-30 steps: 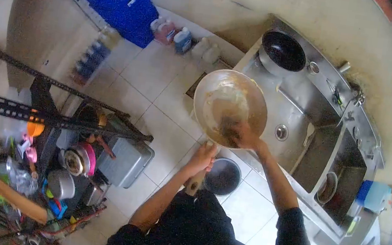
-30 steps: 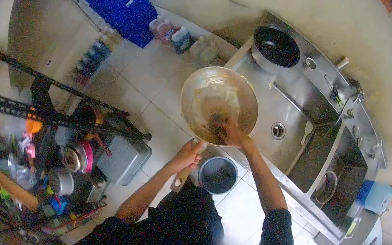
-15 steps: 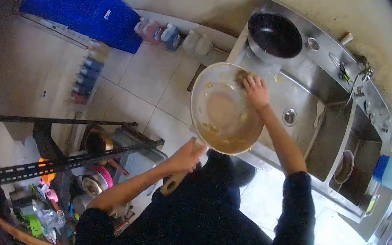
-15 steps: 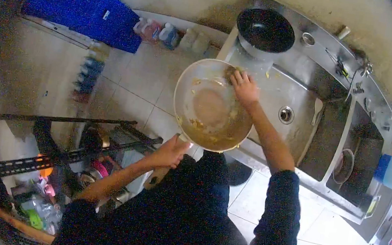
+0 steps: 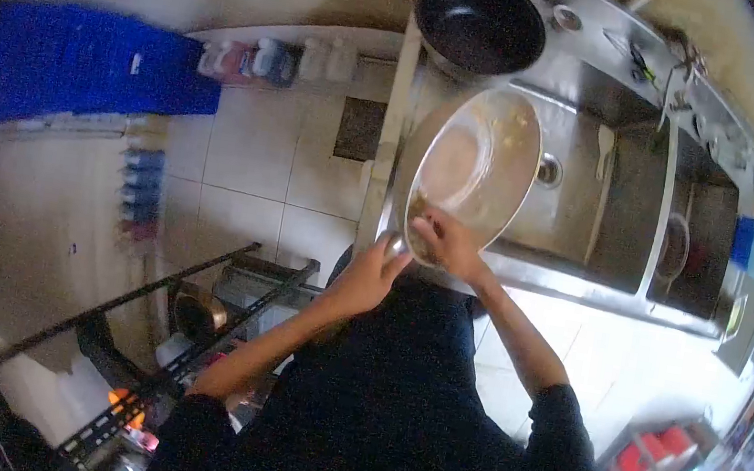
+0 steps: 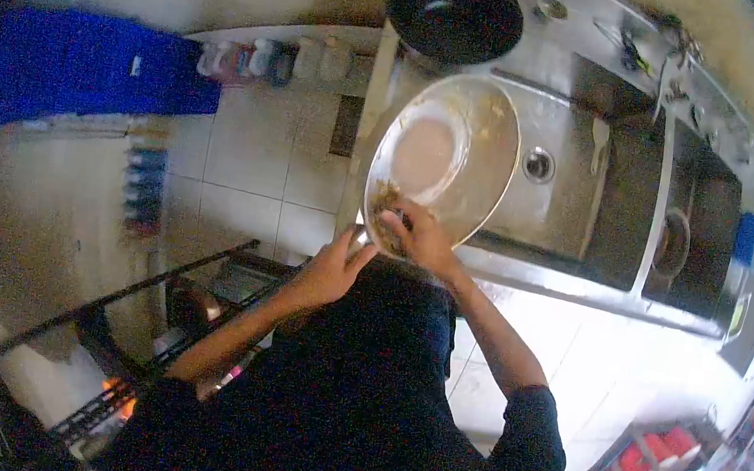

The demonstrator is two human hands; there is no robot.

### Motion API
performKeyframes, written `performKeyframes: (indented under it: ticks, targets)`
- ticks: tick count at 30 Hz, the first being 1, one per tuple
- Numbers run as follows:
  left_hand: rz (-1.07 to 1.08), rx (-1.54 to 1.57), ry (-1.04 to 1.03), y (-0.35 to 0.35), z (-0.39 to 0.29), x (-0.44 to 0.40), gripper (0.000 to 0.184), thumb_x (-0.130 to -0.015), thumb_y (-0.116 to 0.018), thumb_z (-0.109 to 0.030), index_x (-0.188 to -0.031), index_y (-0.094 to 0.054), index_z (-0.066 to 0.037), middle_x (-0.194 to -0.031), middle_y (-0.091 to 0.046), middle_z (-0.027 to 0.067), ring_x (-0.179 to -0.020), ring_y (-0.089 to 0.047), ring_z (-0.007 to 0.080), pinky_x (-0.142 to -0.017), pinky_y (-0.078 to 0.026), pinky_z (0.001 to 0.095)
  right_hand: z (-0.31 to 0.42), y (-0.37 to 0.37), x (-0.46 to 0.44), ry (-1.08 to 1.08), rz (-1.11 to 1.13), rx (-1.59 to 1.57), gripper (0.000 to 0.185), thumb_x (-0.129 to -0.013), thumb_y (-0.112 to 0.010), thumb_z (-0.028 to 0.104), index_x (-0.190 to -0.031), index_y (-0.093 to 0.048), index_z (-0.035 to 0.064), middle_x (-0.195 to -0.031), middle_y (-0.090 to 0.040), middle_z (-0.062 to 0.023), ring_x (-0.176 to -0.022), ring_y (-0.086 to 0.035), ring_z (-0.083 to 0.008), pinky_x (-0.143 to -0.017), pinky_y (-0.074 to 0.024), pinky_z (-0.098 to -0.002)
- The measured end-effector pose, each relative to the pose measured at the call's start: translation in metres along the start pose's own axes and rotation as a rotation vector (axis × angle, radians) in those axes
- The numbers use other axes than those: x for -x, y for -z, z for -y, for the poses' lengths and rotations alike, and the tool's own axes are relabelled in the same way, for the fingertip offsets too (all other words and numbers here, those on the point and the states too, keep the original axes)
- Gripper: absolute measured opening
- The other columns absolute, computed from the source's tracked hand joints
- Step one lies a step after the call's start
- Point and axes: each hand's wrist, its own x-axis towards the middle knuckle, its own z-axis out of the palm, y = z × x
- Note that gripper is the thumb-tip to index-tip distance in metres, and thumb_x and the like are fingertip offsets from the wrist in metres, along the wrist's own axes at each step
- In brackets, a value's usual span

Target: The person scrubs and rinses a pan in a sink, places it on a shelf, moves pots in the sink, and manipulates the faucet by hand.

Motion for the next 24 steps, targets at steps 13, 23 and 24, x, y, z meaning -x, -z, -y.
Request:
performKeyframes:
  ticks: [13,23,24]
  targets:
    - [0.125,-0.096,-0.151,-0.023,0.002,-0.042,0.044,-0.095,-0.050,-0.031,-0.124,-0.043,0.001,-0.111,-0.059,0.0256,-0.108,-0.056,0.0409,-0.091,-0.043,0.0429,-0.020,0.030,0.012,-0.081,-0.281,0.031,0.032,-0.081,-0.066,0.030,-0.099,-0.065,0.0027,-0.091,-0.066,-0.0174,-0.083,-0.065,-0.0316,-0.074,-0.0499,-0.0390]
    - [0.201,-0.090,-0.133,-0.100,-0.036,-0.132,0.045,-0.094,-0.050,-0.032,-0.125,-0.041,-0.001,-0.112,-0.058,0.0265,-0.106,-0.055,0.0417,-0.089,-0.043,0.0458,-0.130,0.103,-0.003,-0.194,-0.296,0.273,0.034,-0.073,-0.069,0.032,-0.093,-0.068,0.0041,-0.086,-0.066,-0.0199,-0.081,-0.064,-0.0366,-0.072,-0.0495,-0.0438]
    - [0.176,-0.166,-0.190,-0.122,-0.016,-0.160,0.049,-0.094,-0.048,-0.031,-0.130,-0.037,0.001,-0.118,-0.054,0.0285,-0.110,-0.053,0.0421,-0.093,-0.041,0.0457,-0.149,0.112,-0.007,-0.196,-0.315,0.276,0.034,-0.073,-0.069,0.032,-0.093,-0.068,0.0041,-0.086,-0.066,-0.0199,-0.081,-0.064,-0.0366,-0.072,-0.0495,-0.0438]
